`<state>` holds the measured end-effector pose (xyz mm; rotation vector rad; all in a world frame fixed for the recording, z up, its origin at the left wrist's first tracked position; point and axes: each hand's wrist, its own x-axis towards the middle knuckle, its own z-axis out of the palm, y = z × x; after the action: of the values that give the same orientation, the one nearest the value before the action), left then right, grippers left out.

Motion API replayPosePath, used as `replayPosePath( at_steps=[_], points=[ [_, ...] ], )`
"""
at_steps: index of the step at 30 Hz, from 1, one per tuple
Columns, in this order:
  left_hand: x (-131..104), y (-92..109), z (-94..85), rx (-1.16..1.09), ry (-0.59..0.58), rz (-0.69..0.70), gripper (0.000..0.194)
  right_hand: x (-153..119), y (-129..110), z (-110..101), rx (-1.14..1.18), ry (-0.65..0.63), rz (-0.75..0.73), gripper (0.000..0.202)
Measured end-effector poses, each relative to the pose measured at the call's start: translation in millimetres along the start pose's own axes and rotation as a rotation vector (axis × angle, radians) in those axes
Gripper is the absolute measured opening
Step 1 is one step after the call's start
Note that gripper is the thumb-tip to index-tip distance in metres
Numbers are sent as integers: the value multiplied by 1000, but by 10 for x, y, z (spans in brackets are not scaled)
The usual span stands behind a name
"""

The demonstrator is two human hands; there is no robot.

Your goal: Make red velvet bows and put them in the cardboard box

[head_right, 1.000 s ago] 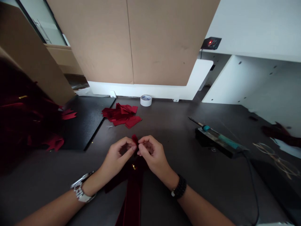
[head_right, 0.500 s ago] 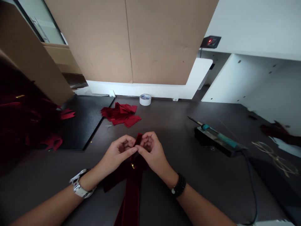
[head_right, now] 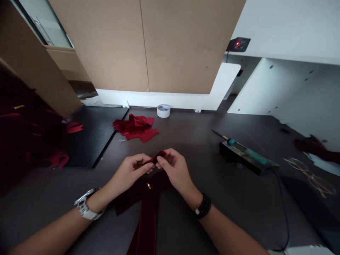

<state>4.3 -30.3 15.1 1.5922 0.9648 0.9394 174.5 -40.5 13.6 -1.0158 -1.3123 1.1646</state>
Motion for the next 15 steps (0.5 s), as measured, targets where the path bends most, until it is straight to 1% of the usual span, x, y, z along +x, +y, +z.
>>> replayPosePath(
  at_steps=[5, 10, 15],
  points=[
    [36, 9, -20, -141, 4, -77, 22, 20, 39, -1, 72, 28, 9, 25],
    [60, 1, -29, -181, 32, -150, 27, 28, 76, 0, 116, 63, 47, 31],
    [67, 1, -30, -183, 59, -170, 28, 32, 101, 4, 127, 117, 37, 31]
  ],
)
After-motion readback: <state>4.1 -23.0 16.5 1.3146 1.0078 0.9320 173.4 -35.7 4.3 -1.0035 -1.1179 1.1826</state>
